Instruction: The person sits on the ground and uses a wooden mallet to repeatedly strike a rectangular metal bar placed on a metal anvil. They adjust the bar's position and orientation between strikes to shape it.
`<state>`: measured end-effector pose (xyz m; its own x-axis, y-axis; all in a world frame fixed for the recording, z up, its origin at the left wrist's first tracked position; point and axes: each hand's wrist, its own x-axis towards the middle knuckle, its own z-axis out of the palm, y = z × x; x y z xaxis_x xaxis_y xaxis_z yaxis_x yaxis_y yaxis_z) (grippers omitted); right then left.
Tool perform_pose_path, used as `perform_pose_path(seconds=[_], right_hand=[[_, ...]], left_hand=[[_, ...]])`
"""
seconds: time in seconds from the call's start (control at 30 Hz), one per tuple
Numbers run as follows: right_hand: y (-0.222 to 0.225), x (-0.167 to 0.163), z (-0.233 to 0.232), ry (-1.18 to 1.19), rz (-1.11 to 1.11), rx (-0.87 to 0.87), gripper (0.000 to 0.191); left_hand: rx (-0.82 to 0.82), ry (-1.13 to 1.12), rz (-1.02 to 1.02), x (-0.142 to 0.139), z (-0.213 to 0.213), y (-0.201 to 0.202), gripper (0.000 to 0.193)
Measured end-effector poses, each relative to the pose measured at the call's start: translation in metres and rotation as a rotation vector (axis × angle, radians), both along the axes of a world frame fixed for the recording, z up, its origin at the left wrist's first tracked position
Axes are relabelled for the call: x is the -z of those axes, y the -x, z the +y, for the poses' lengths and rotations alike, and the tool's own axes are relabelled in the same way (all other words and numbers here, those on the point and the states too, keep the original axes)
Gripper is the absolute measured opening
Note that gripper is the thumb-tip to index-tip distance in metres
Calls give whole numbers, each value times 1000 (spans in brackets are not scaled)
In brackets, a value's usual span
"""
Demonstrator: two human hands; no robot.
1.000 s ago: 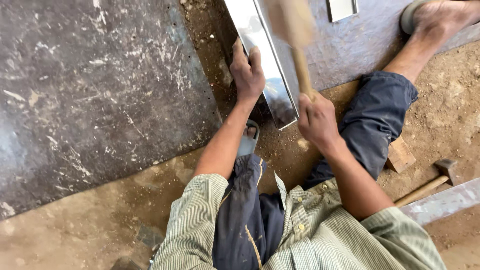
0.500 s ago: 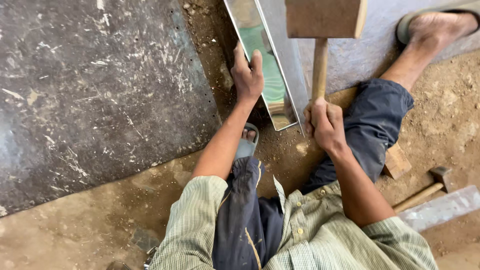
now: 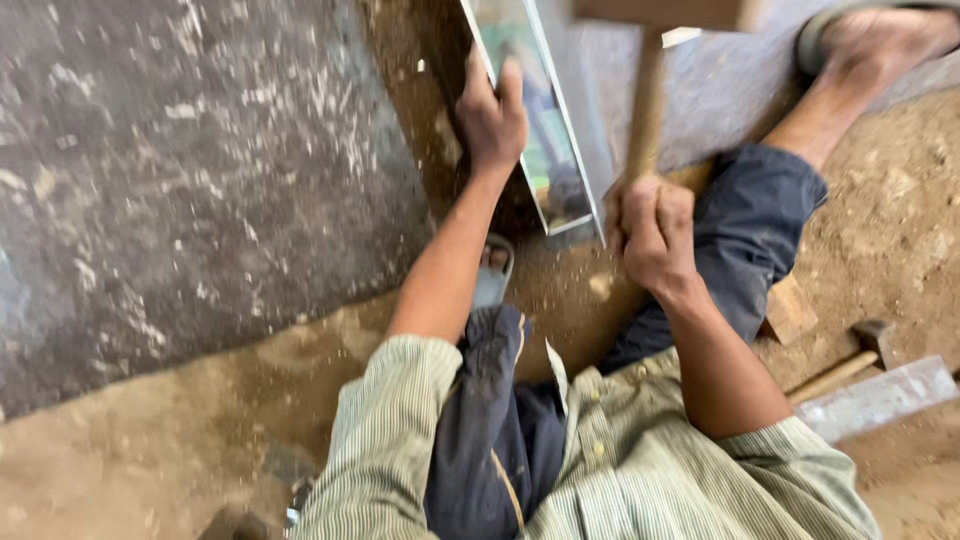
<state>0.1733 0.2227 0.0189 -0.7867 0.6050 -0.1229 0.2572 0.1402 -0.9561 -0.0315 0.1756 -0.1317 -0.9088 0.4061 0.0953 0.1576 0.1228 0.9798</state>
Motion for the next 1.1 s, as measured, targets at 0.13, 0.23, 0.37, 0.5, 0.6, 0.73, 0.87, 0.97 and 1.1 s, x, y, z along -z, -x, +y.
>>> perform_pose_path(seconds=[0.13,0.23,0.37,0.5,0.6,0.73,0.87,0.97,1.1], right_hand=[[-16,-1,-15,5,-323,54,49],[-27,1,-16,116,-206,120,47],[-44,2,-22,-574,-180,-190,42],[-62,-2,-41,148,-329,110,44],[-70,-8,-50,-211,-237,50,40],[-76,-12,-56,-54,-215,22,44],[-88,-10,-64,-527,-274,-93,40],[-101,-7,-72,-275,-358,2,38],[-118,-1,-78,-391,-356,27,32]], left_hand=[[-2,-25,210,10,0,1,61],[-62,-1,291,16,2,-1,62],[-5,-128,108,16,3,-3,59],[-6,-121,150,11,2,-3,52],[-18,-18,13,7,2,-4,52],[-41,-143,247,4,2,-6,43],[-27,-81,101,4,1,-5,41],[-19,-176,224,6,1,-3,38],[-30,-107,178,7,0,-5,33]])
